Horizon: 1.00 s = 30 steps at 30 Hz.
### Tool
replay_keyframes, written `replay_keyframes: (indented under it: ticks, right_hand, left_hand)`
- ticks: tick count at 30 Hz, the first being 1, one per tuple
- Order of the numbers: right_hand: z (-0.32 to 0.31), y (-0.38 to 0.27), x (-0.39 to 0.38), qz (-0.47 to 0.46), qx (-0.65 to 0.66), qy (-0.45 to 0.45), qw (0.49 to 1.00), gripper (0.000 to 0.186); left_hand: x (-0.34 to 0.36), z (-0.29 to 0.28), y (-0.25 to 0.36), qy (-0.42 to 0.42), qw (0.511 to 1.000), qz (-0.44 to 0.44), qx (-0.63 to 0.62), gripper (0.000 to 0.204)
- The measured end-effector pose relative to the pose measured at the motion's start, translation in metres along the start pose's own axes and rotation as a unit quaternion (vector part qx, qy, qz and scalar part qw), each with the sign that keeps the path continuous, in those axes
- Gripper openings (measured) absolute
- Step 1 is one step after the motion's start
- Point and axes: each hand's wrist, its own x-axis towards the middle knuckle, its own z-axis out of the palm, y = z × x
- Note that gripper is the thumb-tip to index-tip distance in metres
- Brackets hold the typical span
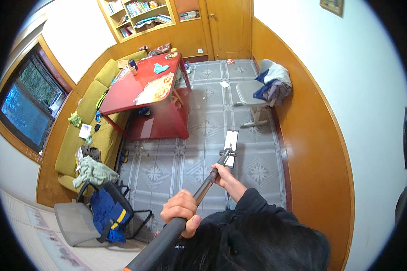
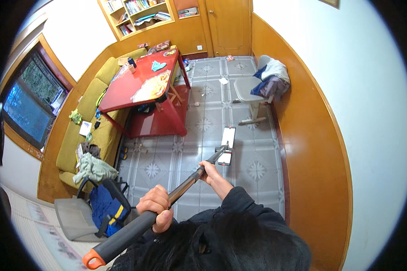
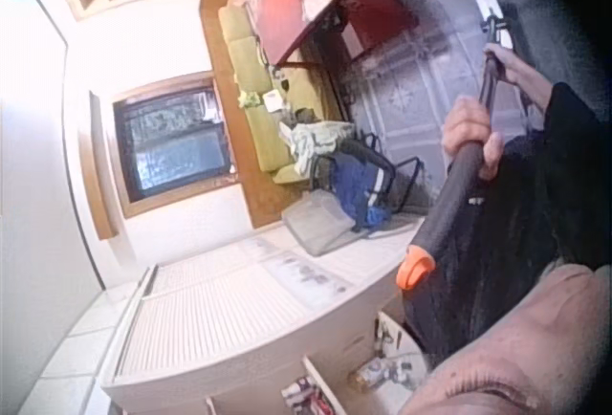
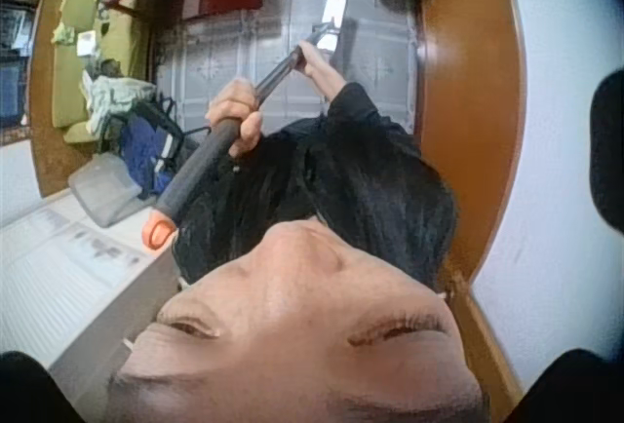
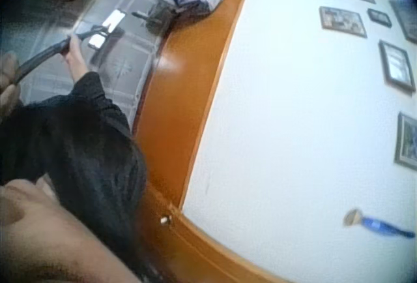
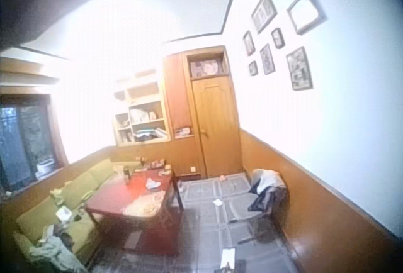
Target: The person mops the tiled floor of a cluttered living area using a long-handled mop. They move around furniture, including a red table and a yellow sofa, and briefly pick up a small item from a shelf before continuing to mop.
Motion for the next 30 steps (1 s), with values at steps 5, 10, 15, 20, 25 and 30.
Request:
replay_keyframes:
  ticks: [5, 10, 15, 20, 25, 30]
  right_hand:
    - [0.036, -0.167, 0.189, -0.006, 0.002, -0.024, 1.000, 0.013]
    - [0.102, -0.326, 0.321, -0.030, -0.023, -0.060, 0.997, 0.013]
    - [0.165, -0.469, 0.438, -0.035, -0.049, -0.097, 0.993, 0.018]
    - [0.191, -0.617, 0.609, -0.072, -0.040, -0.064, 0.995, 0.017]
    - [0.221, -0.798, 0.750, -0.107, -0.057, 0.012, 0.993, 0.015]
    - [0.201, -0.983, 0.864, -0.126, -0.112, 0.087, 0.982, 0.016]
  left_hand:
    - [0.105, -0.005, -0.208, -0.005, 1.000, 0.004, 0.014, 0.015]
    - [0.240, -0.012, -0.376, -0.006, 0.999, 0.013, 0.030, 0.016]
    - [0.353, -0.029, -0.539, 0.026, 0.998, 0.045, 0.046, 0.018]
    - [0.441, -0.047, -0.743, 0.010, 0.999, 0.041, 0.018, 0.017]
    - [0.560, -0.055, -0.950, 0.010, 0.999, 0.027, -0.020, 0.015]
    - [0.667, -0.040, -1.104, -0.104, 0.990, -0.089, -0.016, 0.015]
